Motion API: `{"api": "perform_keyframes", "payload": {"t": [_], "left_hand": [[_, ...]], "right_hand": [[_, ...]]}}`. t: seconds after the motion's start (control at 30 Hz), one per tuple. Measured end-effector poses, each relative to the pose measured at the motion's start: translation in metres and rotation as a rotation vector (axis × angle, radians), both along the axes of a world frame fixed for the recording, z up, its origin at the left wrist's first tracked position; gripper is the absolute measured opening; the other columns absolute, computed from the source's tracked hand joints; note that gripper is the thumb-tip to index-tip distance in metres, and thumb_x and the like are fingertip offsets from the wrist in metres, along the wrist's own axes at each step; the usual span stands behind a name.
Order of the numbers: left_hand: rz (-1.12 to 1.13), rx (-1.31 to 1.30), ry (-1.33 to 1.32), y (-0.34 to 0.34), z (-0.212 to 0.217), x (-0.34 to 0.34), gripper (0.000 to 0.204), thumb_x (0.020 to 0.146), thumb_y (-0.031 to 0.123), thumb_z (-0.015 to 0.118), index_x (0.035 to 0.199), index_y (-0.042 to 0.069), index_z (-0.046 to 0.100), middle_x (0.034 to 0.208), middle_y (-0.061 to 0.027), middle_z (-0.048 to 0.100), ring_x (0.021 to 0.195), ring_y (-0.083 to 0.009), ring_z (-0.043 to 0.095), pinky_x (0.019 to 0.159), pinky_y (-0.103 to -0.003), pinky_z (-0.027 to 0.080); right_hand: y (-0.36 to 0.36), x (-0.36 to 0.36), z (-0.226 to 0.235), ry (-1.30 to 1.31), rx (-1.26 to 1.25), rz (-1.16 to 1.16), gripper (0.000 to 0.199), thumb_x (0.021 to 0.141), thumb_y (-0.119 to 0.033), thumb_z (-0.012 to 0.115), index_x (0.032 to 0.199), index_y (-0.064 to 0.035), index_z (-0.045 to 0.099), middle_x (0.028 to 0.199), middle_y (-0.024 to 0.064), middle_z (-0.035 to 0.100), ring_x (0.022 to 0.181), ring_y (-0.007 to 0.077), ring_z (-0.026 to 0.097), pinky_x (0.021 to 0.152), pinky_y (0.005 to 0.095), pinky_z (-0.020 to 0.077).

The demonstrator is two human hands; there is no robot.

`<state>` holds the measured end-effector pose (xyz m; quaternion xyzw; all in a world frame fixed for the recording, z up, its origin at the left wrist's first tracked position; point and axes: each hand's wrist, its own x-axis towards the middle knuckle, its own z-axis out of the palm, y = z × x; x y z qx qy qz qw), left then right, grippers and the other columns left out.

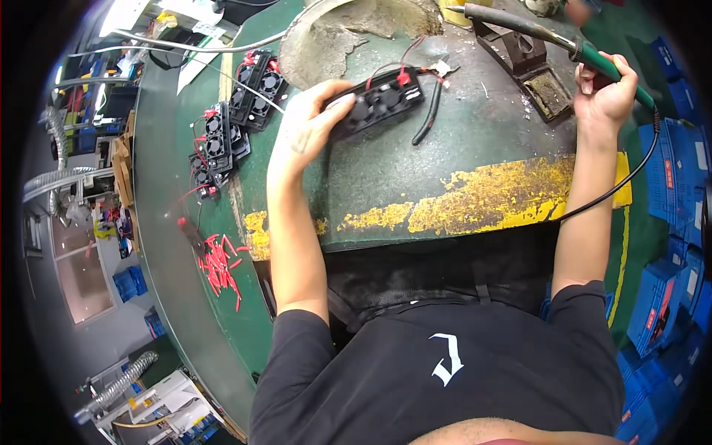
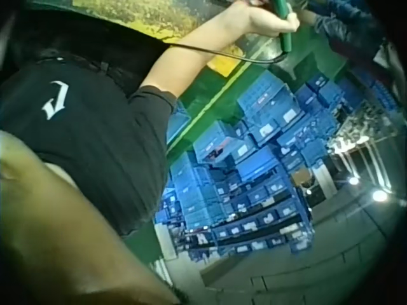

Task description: Soldering wires onto a small electronic cooling fan assembly.

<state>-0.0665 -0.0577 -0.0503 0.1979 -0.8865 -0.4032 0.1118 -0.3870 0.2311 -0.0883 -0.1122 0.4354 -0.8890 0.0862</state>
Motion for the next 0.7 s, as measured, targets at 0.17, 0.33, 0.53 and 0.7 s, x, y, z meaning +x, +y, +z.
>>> {"api": "perform_keyframes", "payload": {"t": [0.17,0.33,0.53,0.7], "left_hand": [[-0.024,0.067,-0.071,-0.005,0.045,0.047,0.027,0.091,0.015,0.064,0.107,-0.006,0.071,0.094,-0.0074,0.073,0.088,-0.0118,0.065,0.083,-0.026,0.050],[-0.071,0.202,-0.229,0.012,0.115,0.078,0.035,0.089,0.013,0.063,0.116,-0.009,0.068,0.102,-0.0092,0.073,0.093,-0.0125,0.065,0.088,-0.027,0.050],[0.039,0.330,-0.263,0.027,0.138,0.077,0.043,0.083,0.020,0.061,0.114,-0.009,0.067,0.101,-0.0130,0.072,0.087,-0.0122,0.065,0.080,-0.024,0.049],[0.004,0.358,-0.199,0.006,0.091,0.026,0.037,0.088,0.025,0.063,0.113,-0.001,0.071,0.106,-0.0043,0.070,0.094,-0.0108,0.061,0.087,-0.023,0.045]], "right_hand": [[-0.001,0.006,0.005,-0.010,0.046,-0.060,0.029,0.092,-0.026,0.053,0.088,0.0018,0.062,0.063,0.0134,0.055,0.047,0.0212,0.045,0.055,0.0355,0.0439],[-0.001,0.005,0.004,-0.010,0.029,-0.023,0.029,0.092,-0.025,0.053,0.089,0.0020,0.062,0.064,0.0133,0.055,0.047,0.0218,0.045,0.058,0.0364,0.0471],[0.003,-0.003,-0.003,0.012,0.008,0.023,0.029,0.092,-0.025,0.054,0.089,0.0030,0.063,0.063,0.0134,0.055,0.047,0.0220,0.045,0.059,0.0371,0.0479],[-0.001,0.005,0.004,-0.006,0.052,-0.043,0.030,0.092,-0.025,0.053,0.089,0.0034,0.063,0.062,0.0139,0.054,0.047,0.0222,0.044,0.057,0.0363,0.0462]]}}
